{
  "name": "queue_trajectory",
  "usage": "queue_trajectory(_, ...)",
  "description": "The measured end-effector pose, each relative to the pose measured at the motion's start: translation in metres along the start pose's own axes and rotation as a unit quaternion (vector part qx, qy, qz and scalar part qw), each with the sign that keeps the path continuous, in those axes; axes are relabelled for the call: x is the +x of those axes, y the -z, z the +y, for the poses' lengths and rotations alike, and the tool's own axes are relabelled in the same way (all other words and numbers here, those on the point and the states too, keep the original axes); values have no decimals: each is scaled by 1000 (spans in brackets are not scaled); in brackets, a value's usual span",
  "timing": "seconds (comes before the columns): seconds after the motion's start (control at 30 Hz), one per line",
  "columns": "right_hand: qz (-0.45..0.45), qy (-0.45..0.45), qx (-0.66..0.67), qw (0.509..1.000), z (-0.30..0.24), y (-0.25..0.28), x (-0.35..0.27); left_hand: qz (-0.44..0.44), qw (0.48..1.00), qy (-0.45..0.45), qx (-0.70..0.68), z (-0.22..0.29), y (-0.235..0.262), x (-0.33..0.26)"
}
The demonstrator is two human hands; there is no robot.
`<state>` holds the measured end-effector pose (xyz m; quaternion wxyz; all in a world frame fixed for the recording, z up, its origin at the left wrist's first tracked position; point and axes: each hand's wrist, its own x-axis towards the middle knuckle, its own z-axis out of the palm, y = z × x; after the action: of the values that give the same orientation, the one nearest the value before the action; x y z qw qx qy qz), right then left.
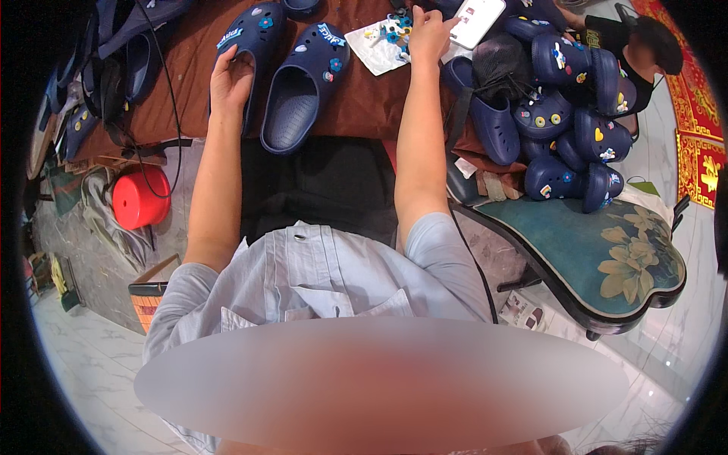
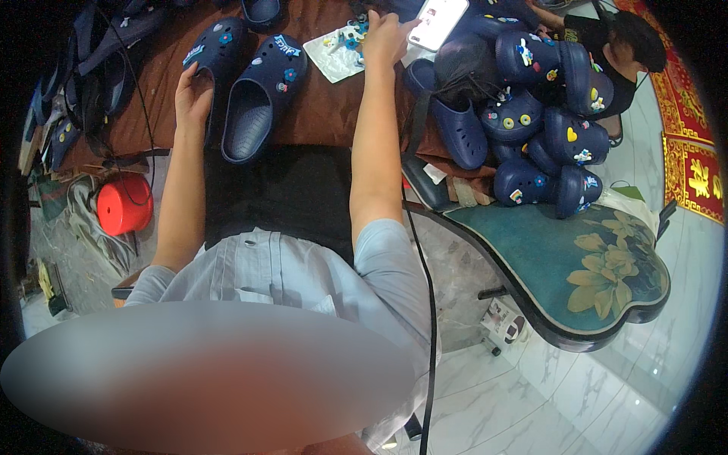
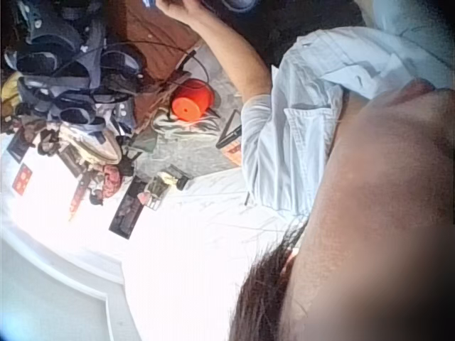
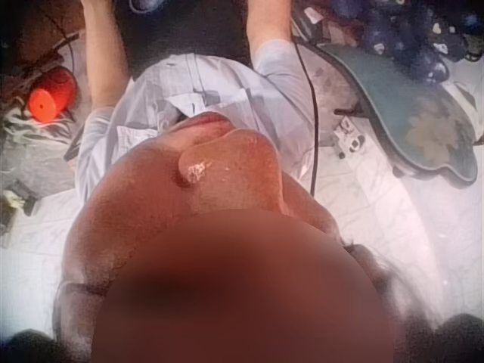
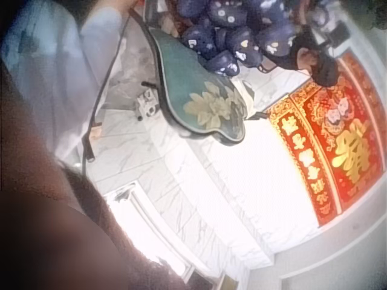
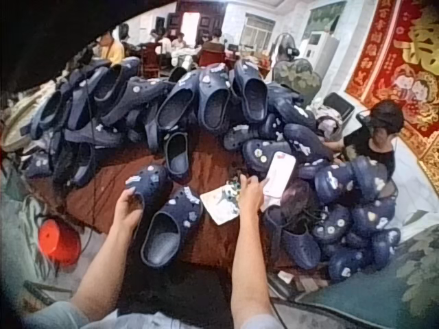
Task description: Attaching small decorative or functional pins/charms into the holes of rubber sandals.
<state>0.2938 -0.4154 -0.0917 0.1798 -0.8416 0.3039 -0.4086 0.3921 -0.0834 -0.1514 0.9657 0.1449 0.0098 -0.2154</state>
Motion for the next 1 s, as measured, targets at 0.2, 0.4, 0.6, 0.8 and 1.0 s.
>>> queue_trajectory(0.2,-13,0,-14,1000,12,-5,1,-7,1000,12,-11,2,8,5)
queue_trajectory(0.4,-45,-28,-12,998,13,-6,2,-2,1000,14,-12,2,7,5)
queue_trajectory(0.6,10,3,-3,1000,6,-4,6,-7,1000,13,-2,1,4,4)
queue_trajectory(0.8,-3,-3,7,1000,-1,3,5,0,1000,-9,-6,0,15,9)
queue_trajectory(1.0,-20,-15,-11,1000,6,-3,1,-28,999,-5,-21,4,26,15)
